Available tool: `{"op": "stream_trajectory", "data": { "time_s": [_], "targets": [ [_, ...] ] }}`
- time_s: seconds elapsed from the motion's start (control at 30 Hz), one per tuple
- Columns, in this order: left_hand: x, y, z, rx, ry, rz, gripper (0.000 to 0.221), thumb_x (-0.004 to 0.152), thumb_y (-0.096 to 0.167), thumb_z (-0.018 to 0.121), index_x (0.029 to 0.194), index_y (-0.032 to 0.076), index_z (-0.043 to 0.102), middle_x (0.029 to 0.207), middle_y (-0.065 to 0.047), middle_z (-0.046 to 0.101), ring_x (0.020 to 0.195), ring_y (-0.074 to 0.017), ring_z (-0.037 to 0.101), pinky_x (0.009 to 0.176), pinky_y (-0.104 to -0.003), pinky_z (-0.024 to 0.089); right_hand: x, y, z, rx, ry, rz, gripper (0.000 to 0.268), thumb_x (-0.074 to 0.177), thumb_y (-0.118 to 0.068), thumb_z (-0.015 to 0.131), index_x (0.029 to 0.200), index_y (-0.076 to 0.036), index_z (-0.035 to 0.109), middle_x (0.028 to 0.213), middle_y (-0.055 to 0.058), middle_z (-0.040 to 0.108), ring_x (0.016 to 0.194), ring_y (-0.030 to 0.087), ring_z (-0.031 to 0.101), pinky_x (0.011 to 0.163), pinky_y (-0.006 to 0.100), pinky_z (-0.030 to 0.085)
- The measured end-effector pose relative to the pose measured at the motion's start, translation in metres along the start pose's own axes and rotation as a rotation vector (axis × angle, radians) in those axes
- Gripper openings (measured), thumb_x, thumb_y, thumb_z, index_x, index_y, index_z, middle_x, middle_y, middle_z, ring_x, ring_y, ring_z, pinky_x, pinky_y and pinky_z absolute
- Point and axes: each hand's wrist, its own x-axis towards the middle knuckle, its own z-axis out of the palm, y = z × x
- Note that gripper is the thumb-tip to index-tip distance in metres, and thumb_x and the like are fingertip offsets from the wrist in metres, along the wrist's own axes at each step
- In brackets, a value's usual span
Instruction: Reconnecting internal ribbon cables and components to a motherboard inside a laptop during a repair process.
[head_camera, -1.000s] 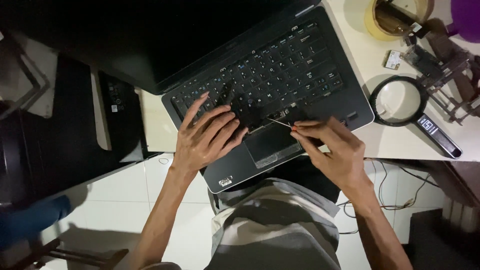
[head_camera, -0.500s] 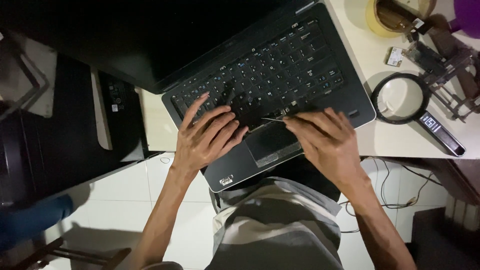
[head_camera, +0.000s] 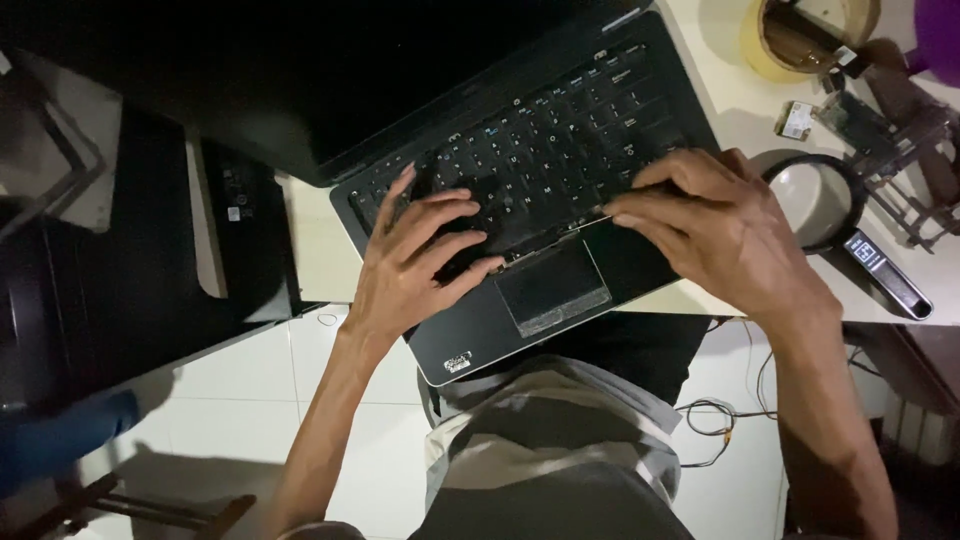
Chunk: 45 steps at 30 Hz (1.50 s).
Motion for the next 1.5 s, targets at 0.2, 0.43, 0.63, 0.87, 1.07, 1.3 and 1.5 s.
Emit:
{"op": "stream_trajectory", "data": {
  "time_s": [0.2,0.43,0.63,0.87,1.07,1.3,1.5],
  "targets": [
    [-0.002,0.001,0.002,-0.005,0.011,0.007,0.023,0.09,0.015,0.094,0.099,0.003,0.076,0.114,-0.015,0.073,0.114,-0.0313,0.073,0.121,-0.059,0.033,0.007,-0.015,-0.006,-0.218,-0.058,-0.028,0.015,0.103,-0.014,0.078,0.116,-0.015,0.072,0.105,0.003,0.062,0.082,0.014,0.062,0.074,0.034,0.056],
    [0.002,0.004,0.001,0.041,0.022,0.07,0.019,0.092,0.012,0.092,0.098,0.006,0.076,0.107,-0.011,0.077,0.11,-0.0291,0.075,0.119,-0.058,0.035,-0.003,-0.009,0.006,-0.197,-0.044,0.022,0.021,0.102,-0.021,0.074,0.121,-0.013,0.079,0.108,0.005,0.068,0.096,0.018,0.068,0.082,0.038,0.054],
    [0.005,0.008,-0.002,0.141,0.019,0.119,0.02,0.09,0.013,0.095,0.096,0.006,0.077,0.102,-0.01,0.079,0.105,-0.0265,0.077,0.116,-0.056,0.04,-0.01,-0.008,0.011,-0.008,0.03,0.053,0.023,0.098,-0.016,0.078,0.118,-0.004,0.08,0.106,0.013,0.067,0.097,0.024,0.066,0.08,0.038,0.055],
    [0.006,0.009,-0.002,0.137,0.031,0.124,0.018,0.09,0.012,0.094,0.094,0.006,0.078,0.101,-0.01,0.079,0.103,-0.0266,0.077,0.116,-0.055,0.04,-0.013,-0.01,0.017,-0.106,0.121,0.034,0.014,0.1,-0.017,0.084,0.112,-0.011,0.082,0.106,0.007,0.067,0.094,0.021,0.066,0.078,0.038,0.048],
    [0.004,0.01,-0.001,0.149,0.021,0.104,0.018,0.09,0.013,0.094,0.094,0.005,0.078,0.099,-0.008,0.08,0.103,-0.0248,0.077,0.115,-0.054,0.041,-0.021,-0.008,0.026,-0.145,0.133,0.095,0.013,0.1,-0.021,0.086,0.111,-0.015,0.083,0.106,0.004,0.069,0.093,0.018,0.067,0.08,0.036,0.042],
    [0.004,0.01,0.0,0.166,0.019,0.119,0.017,0.089,0.012,0.094,0.094,0.006,0.079,0.098,-0.008,0.08,0.102,-0.0238,0.077,0.115,-0.053,0.043,-0.022,-0.009,0.031,-0.088,0.205,0.106,0.011,0.099,-0.015,0.088,0.106,-0.011,0.082,0.103,0.008,0.07,0.094,0.021,0.067,0.083,0.037,0.045],
    [0.008,0.013,-0.003,0.159,0.02,0.122,0.017,0.09,0.01,0.093,0.092,0.004,0.077,0.097,-0.009,0.079,0.1,-0.0249,0.077,0.113,-0.053,0.045,-0.023,-0.011,0.03,-0.137,0.241,0.098,0.01,0.099,-0.016,0.09,0.105,-0.011,0.083,0.102,0.007,0.071,0.091,0.02,0.065,0.085,0.039,0.043]
  ]
}}
